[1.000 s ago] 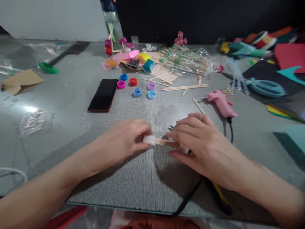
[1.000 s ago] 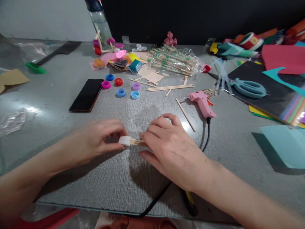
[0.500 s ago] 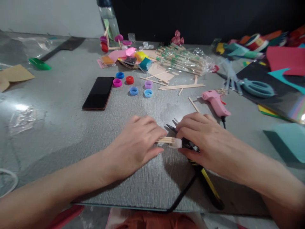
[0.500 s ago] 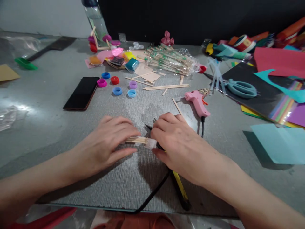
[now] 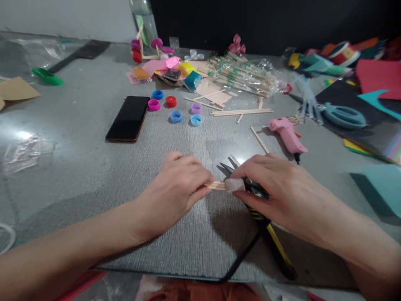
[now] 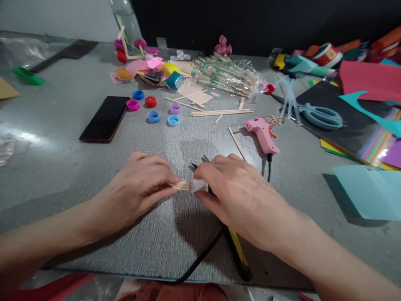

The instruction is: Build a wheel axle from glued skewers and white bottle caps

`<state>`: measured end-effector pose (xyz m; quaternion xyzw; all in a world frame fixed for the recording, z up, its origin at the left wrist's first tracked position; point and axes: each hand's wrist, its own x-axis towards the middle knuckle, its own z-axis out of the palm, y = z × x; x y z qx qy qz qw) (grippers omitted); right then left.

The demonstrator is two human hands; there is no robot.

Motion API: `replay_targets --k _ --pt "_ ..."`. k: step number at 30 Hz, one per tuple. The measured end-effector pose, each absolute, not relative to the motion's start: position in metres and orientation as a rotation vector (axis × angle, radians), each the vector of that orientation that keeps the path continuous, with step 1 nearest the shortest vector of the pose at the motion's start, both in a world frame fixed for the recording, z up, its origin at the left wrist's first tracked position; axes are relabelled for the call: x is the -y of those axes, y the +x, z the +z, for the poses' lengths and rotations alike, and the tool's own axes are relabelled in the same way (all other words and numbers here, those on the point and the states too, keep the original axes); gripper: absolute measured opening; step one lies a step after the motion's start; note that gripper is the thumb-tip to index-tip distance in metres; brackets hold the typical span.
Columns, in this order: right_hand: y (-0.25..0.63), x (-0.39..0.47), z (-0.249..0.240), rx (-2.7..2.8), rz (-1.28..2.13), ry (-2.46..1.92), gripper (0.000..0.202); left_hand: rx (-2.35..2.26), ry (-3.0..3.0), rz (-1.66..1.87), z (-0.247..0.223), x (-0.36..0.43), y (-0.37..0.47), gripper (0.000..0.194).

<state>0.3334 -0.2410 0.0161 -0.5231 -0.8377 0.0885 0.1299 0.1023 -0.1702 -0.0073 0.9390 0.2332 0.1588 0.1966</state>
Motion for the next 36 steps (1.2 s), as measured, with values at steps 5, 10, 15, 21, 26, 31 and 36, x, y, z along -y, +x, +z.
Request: replay_targets --k 5,10,15,21,26,31,36 --pt "0.328 0.240 0.014 2.418 0.196 -1.447 0.004 -0.693 2.567 0.471 -0.009 0.170 0.100 0.011" --pt "0.325 0.239 0.009 2.415 0.170 -1.402 0.005 -0.715 2.569 0.446 -0.007 0.169 0.099 0.012" --pt "0.323 0.239 0.006 2.399 0.165 -1.386 0.008 -0.711 2.600 0.422 -0.004 0.170 0.099 0.012" --pt "0.320 0.239 0.002 2.386 0.144 -1.385 0.010 -0.711 2.616 0.408 -0.005 0.170 0.097 0.015" --pt "0.319 0.238 -0.001 2.383 0.180 -1.397 0.004 -0.729 2.686 0.377 -0.006 0.170 0.101 0.016" --pt "0.320 0.238 -0.002 2.384 0.187 -1.437 0.010 -0.733 2.806 0.319 0.004 0.159 0.087 0.029" --pt "0.322 0.238 -0.004 2.398 0.166 -1.465 0.007 -0.907 2.857 0.134 0.022 0.145 0.048 0.051"
